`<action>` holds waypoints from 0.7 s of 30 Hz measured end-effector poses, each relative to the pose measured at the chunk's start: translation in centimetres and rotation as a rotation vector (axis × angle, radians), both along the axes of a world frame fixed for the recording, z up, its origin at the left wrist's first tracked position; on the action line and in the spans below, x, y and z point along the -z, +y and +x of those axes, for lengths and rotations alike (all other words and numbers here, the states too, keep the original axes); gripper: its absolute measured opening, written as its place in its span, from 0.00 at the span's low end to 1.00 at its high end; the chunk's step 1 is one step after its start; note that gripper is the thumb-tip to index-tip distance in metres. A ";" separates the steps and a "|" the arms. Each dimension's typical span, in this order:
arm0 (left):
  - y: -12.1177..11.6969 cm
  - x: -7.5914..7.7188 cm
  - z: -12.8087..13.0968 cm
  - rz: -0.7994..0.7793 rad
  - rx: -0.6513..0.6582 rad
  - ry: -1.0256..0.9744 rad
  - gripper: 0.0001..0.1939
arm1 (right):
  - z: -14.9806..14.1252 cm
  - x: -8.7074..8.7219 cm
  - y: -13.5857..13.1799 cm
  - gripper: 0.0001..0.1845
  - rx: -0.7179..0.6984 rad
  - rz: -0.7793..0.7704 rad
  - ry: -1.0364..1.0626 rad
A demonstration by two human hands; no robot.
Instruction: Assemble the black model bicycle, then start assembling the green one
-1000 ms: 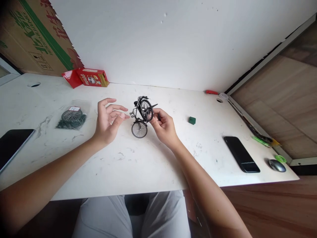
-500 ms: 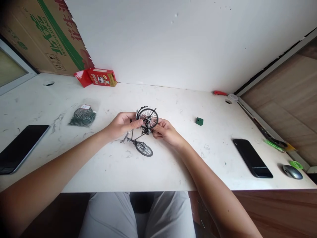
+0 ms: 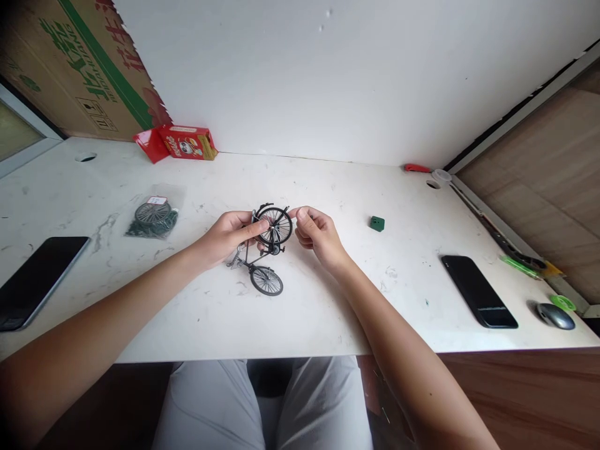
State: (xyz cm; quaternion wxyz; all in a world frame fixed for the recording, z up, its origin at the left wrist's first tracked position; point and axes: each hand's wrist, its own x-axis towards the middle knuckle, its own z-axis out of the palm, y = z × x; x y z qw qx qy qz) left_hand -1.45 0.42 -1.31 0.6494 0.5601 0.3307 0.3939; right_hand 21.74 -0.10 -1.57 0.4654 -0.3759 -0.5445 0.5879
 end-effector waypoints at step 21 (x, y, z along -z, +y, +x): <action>0.2 0.6 -0.1 -0.189 0.046 0.076 0.18 | -0.8 -0.9 -0.5 0.24 0.104 0.066 -0.185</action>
